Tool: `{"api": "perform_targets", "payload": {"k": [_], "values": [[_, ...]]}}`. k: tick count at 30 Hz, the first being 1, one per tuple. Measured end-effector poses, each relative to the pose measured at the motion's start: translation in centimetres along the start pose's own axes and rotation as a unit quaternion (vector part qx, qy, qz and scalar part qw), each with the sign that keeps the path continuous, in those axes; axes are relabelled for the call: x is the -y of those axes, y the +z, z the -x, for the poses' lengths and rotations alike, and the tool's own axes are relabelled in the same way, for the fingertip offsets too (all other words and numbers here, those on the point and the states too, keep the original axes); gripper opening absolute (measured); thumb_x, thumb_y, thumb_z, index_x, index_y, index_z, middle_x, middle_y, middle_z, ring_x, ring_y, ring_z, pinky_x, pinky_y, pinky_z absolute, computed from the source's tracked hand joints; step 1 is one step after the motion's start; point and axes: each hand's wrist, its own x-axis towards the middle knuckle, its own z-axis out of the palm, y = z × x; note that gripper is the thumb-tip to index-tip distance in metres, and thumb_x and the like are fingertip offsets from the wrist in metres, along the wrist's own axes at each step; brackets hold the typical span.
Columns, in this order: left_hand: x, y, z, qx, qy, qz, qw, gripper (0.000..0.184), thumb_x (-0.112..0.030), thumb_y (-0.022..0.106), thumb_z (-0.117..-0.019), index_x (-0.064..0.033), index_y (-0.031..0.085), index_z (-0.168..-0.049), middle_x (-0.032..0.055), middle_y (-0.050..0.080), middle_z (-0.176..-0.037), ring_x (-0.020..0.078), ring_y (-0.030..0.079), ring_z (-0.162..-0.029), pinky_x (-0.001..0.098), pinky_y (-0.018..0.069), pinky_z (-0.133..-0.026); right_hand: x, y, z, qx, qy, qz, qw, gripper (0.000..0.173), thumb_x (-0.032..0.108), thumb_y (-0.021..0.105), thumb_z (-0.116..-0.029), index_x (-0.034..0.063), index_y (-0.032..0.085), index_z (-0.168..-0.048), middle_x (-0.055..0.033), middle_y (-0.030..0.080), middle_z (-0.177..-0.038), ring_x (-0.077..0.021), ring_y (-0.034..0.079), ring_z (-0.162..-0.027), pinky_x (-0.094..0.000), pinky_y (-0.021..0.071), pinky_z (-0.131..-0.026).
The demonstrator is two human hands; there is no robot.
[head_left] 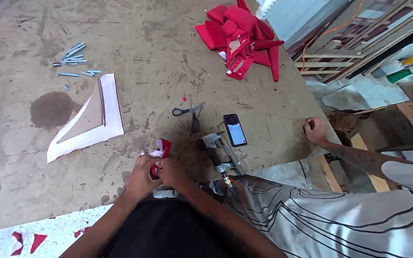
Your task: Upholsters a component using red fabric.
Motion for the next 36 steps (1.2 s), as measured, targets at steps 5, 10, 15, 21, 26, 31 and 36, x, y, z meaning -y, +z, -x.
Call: {"api": "perform_targets", "payload": {"k": [5,10,15,21,26,31,36], "values": [[0.4,0.5,0.0,-0.023,-0.030,0.042,0.998,0.047,-0.032,0.085,-0.0750,-0.0244,0.073,-0.120,-0.0025,0.067,-0.117,0.0156,0.059,-0.117,0.0393,0.0504,-0.104,-0.4,-0.1,-1.0,0.015,-0.061,-0.006,0.998,0.029,0.030,0.056,-0.0990,0.0045,0.068,-0.098,-0.0149,0.070,-0.093,-0.0301,0.069,-0.088,-0.0534,0.0556,-0.079],[1.2,0.5,-0.4,-0.037,-0.026,0.075,0.996,0.037,-0.040,0.080,-0.0851,-0.0264,0.073,-0.119,-0.0074,0.068,-0.118,0.0101,0.060,-0.116,0.0364,0.0516,-0.102,-6.6,-4.7,2.7,-0.233,-0.057,-0.136,0.961,0.031,0.038,0.060,-0.1013,0.0154,0.073,-0.118,-0.0029,0.074,-0.107,-0.0171,0.071,-0.099,-0.0450,0.0591,-0.091],[1.6,0.4,-0.1,-0.031,-0.012,0.073,0.997,0.032,-0.037,0.077,-0.0890,-0.0243,0.073,-0.118,-0.0060,0.068,-0.121,0.0114,0.060,-0.119,0.0369,0.0503,-0.105,-16.0,-7.8,3.4,-0.388,0.036,-0.047,0.920,0.073,0.040,0.086,-0.0807,0.0101,0.058,-0.141,-0.0186,0.058,-0.134,-0.0342,0.063,-0.115,-0.0562,0.0554,-0.095],[2.0,0.7,0.2,-0.060,0.000,-0.004,0.998,0.031,-0.053,0.068,-0.0918,-0.0327,0.075,-0.114,-0.0130,0.069,-0.117,0.0131,0.057,-0.118,0.0481,0.0436,-0.102,-16.3,-6.2,1.9,-0.333,0.081,0.017,0.939,0.087,0.027,0.084,-0.0805,0.0106,0.042,-0.154,-0.0175,0.048,-0.147,-0.0326,0.064,-0.116,-0.0496,0.0578,-0.094],[2.3,1.0,0.6,-0.080,0.004,-0.025,0.996,0.030,-0.056,0.066,-0.0918,-0.0342,0.075,-0.110,-0.0153,0.069,-0.117,0.0122,0.055,-0.125,0.0483,0.0398,-0.106,-12.7,-5.9,5.8,-0.271,0.100,-0.008,0.957,0.062,0.035,0.073,-0.0839,0.0114,0.058,-0.139,-0.0121,0.066,-0.123,-0.0273,0.068,-0.105,-0.0529,0.0572,-0.090],[2.4,0.7,0.4,-0.084,0.004,-0.031,0.996,0.030,-0.059,0.064,-0.0931,-0.0363,0.075,-0.108,-0.0161,0.069,-0.113,0.0107,0.055,-0.122,0.0462,0.0407,-0.104,-8.9,-2.5,9.3,-0.150,-0.011,-0.021,0.988,0.037,0.033,0.068,-0.0847,0.0163,0.069,-0.118,-0.0022,0.073,-0.102,-0.0160,0.071,-0.096,-0.0458,0.0595,-0.085],[2.7,0.8,0.6,-0.089,0.009,-0.027,0.996,0.029,-0.057,0.065,-0.0930,-0.0348,0.075,-0.108,-0.0161,0.069,-0.114,0.0112,0.056,-0.122,0.0461,0.0412,-0.104,-6.4,-0.3,8.9,-0.110,-0.095,-0.010,0.989,0.039,0.032,0.068,-0.0866,0.0155,0.069,-0.122,-0.0013,0.073,-0.110,-0.0121,0.069,-0.104,-0.0407,0.0575,-0.092]]}}
